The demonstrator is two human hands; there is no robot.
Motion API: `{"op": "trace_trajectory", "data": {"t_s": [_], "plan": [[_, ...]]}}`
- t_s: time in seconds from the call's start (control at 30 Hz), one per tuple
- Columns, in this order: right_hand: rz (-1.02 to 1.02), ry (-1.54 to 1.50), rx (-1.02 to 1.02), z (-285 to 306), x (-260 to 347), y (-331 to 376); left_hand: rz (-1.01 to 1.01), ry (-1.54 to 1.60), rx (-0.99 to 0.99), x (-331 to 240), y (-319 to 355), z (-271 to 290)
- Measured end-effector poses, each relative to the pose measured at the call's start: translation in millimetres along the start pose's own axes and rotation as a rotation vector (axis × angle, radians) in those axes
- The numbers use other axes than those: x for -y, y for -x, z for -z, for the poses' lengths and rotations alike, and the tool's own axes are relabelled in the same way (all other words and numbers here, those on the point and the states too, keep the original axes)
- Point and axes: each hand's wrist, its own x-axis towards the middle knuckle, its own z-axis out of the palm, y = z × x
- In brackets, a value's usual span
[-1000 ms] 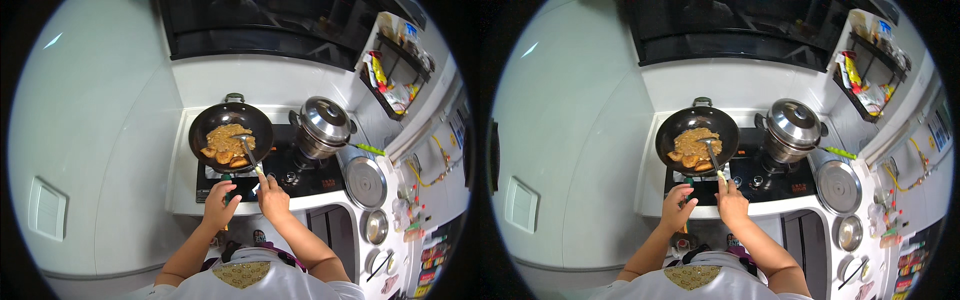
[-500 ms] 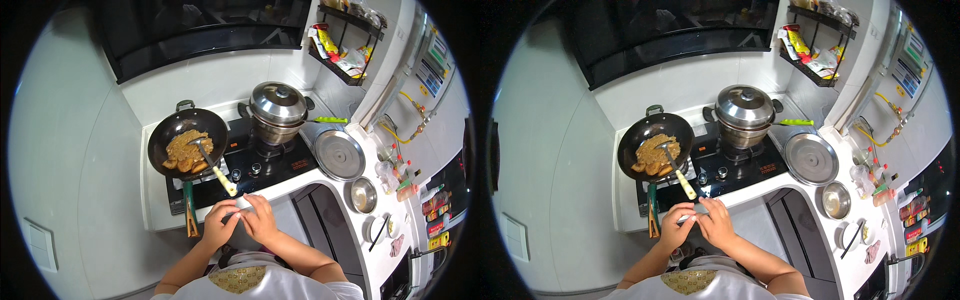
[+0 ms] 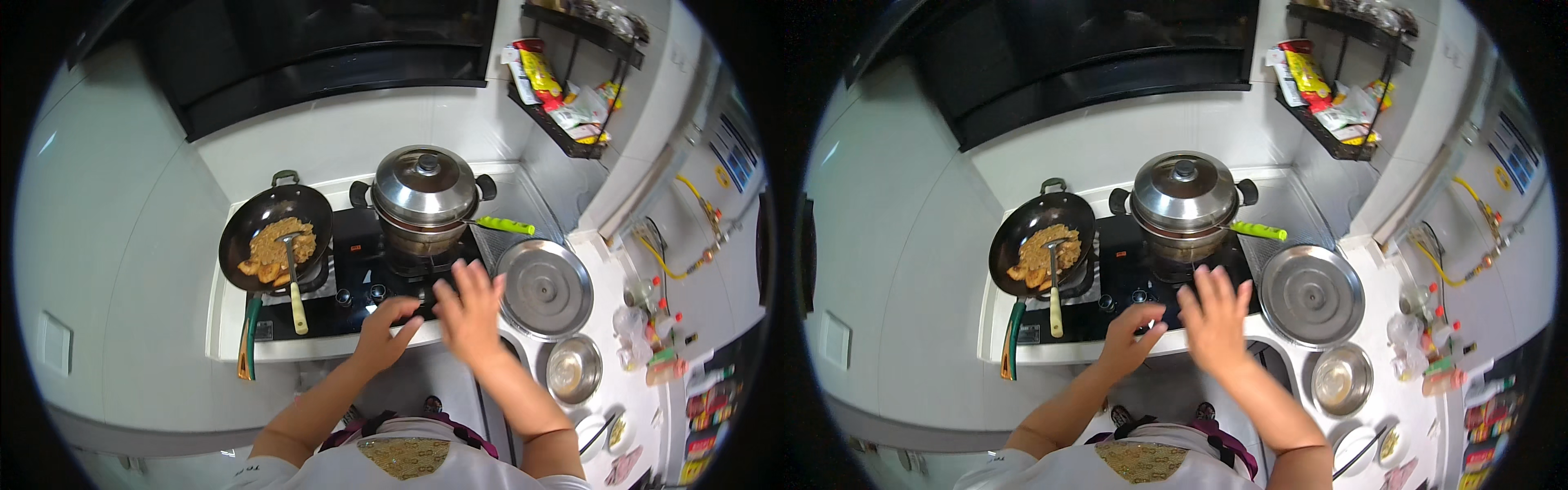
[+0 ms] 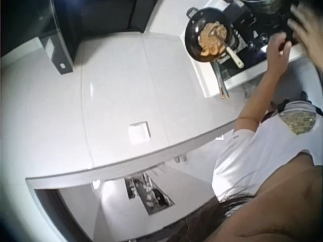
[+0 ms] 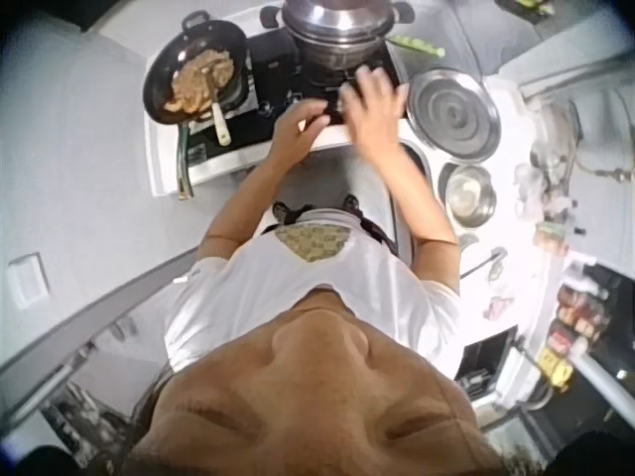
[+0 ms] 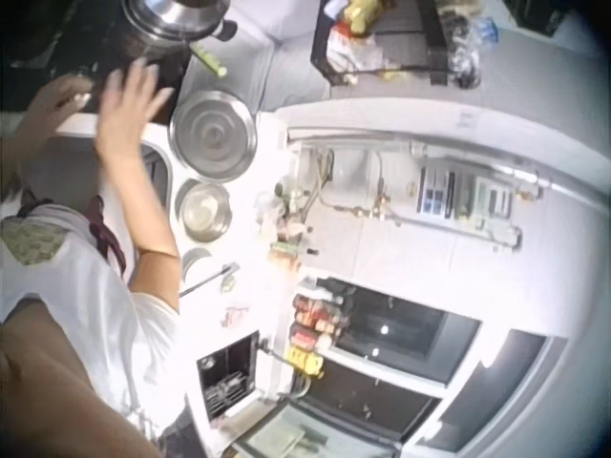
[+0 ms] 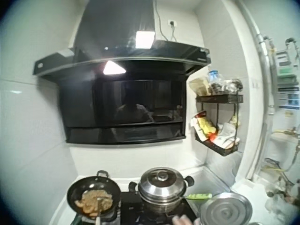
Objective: The person cooks food in a pan using a spatula and chopsticks, retrieves a small bowl of ingredients from a refrigerator, and pours pre-cooked meat from a stainless steel pot into the pan.
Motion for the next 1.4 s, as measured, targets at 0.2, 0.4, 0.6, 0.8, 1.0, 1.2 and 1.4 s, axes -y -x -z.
{"op": "trace_trajectory", "data": {"t_s": [0.2, 0.4, 0.6, 0.8, 1.0, 1.2, 1.4], "plan": [[0.065, 0.408, 0.163, 31, -93, -85, -0.101, -0.188, -0.168, 21, -112, -39], [0.101, 0.440, 0.436, 14, -125, -104, 0.026, -0.452, -0.270, 64, -219, -24], [0.092, 0.387, 0.584, 11, -135, -112, -0.024, -0.749, 0.041, 85, -281, -35], [-0.022, 0.281, 0.784, 40, -129, -146, 0.067, -0.882, 0.390, 90, -316, -39], [0.042, 0.212, 0.877, 35, -125, -165, 0.055, -0.698, 0.168, 94, -327, -12], [0.073, 0.085, 0.770, -16, -146, -145, 0.310, 0.100, -0.252, 105, -326, 49], [0.121, 0.107, 0.629, -54, -154, -138, 0.496, 0.504, -0.502, 55, -295, 57]]}}
